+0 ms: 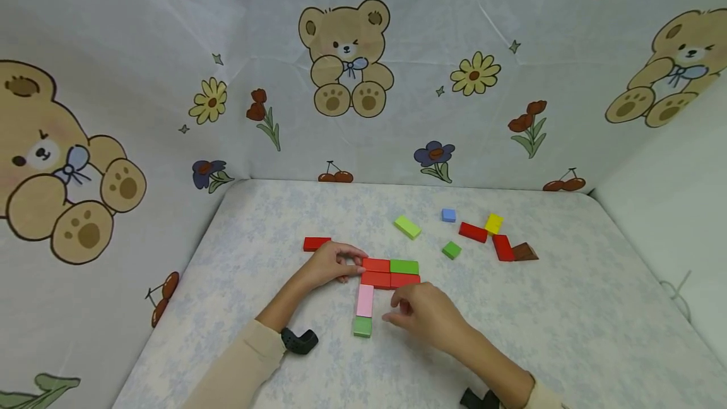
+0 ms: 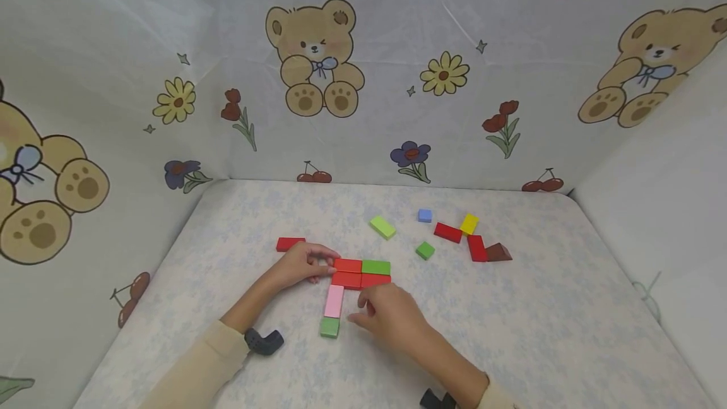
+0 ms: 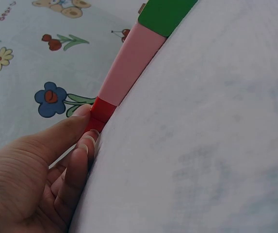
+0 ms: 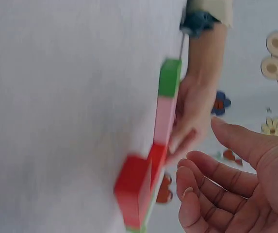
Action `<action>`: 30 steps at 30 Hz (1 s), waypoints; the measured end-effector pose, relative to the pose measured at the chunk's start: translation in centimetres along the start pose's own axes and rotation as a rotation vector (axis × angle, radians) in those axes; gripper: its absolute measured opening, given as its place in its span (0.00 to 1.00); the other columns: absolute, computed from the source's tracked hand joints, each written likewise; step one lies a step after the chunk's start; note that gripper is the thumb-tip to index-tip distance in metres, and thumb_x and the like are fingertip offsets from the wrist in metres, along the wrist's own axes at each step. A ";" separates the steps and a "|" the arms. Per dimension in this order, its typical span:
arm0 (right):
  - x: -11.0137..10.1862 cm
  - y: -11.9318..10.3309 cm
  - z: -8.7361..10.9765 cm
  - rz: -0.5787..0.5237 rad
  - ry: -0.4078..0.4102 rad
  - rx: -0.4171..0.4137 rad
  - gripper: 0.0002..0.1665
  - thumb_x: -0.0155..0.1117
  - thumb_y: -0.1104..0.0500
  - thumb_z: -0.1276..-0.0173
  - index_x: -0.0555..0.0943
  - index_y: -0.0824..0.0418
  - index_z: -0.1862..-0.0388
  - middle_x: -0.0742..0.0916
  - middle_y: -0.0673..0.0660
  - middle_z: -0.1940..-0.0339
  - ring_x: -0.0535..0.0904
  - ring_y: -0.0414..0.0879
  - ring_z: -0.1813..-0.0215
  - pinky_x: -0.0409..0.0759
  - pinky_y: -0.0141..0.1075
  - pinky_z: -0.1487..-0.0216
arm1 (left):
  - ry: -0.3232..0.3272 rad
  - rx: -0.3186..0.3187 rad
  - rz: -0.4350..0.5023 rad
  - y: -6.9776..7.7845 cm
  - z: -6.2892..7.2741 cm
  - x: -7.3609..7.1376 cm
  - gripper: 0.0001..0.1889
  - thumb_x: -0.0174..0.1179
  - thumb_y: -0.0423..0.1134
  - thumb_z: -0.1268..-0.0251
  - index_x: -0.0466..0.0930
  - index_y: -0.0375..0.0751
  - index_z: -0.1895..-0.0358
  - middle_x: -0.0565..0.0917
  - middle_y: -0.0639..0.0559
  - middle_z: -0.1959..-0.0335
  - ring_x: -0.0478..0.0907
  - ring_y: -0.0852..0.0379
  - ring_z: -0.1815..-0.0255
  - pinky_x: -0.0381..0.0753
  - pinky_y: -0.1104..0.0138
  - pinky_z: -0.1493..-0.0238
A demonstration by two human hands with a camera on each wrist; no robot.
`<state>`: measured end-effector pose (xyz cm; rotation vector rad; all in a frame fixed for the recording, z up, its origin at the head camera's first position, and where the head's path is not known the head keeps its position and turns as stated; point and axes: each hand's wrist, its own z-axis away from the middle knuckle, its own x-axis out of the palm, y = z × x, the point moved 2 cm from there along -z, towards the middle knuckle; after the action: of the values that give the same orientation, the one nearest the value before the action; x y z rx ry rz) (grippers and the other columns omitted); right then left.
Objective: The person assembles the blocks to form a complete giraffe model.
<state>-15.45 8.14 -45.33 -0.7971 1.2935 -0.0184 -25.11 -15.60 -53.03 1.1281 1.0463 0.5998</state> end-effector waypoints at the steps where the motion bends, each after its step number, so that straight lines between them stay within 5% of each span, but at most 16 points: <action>1: -0.6 0.5 0.2 -0.001 0.020 0.020 0.10 0.79 0.52 0.40 0.86 0.54 0.69 0.77 0.40 0.81 0.71 0.36 0.77 0.73 0.30 0.75 | 0.000 0.002 0.001 0.0 0.0 0.0 0.16 0.75 0.42 0.40 0.88 0.48 0.48 0.85 0.52 0.64 0.77 0.58 0.83 0.82 0.66 0.75; 6: -2.3 3.0 1.2 0.011 0.072 0.156 0.10 0.80 0.54 0.41 0.85 0.51 0.72 0.77 0.43 0.81 0.71 0.39 0.77 0.73 0.31 0.76 | 0.000 0.011 -0.004 -0.1 -0.1 0.0 0.16 0.75 0.42 0.40 0.88 0.48 0.48 0.85 0.52 0.64 0.77 0.57 0.83 0.82 0.65 0.75; 11: -2.1 4.7 1.7 0.035 -0.011 0.264 0.12 0.80 0.53 0.42 0.83 0.51 0.74 0.79 0.44 0.81 0.72 0.41 0.75 0.73 0.34 0.73 | 0.003 0.007 -0.010 -0.2 -0.1 -0.1 0.16 0.75 0.43 0.40 0.88 0.49 0.48 0.85 0.53 0.64 0.77 0.57 0.83 0.82 0.65 0.75; 17: -1.4 5.5 1.8 0.033 -0.095 0.265 0.18 0.84 0.50 0.48 0.80 0.51 0.80 0.78 0.45 0.83 0.72 0.41 0.74 0.71 0.34 0.73 | -0.003 0.020 -0.005 -0.2 -0.1 0.0 0.17 0.75 0.43 0.40 0.88 0.49 0.48 0.85 0.53 0.63 0.77 0.57 0.83 0.82 0.65 0.75; 30: -1.8 5.5 1.5 0.030 -0.066 0.249 0.17 0.81 0.48 0.42 0.80 0.49 0.80 0.77 0.45 0.84 0.71 0.40 0.75 0.70 0.33 0.73 | 0.005 0.005 0.004 -0.1 -0.1 0.1 0.16 0.76 0.44 0.41 0.89 0.49 0.50 0.85 0.52 0.65 0.77 0.56 0.84 0.81 0.65 0.76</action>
<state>-17.03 13.77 -46.69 -0.5602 1.2130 -0.1259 -25.18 -15.52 -53.21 1.1341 1.0508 0.6036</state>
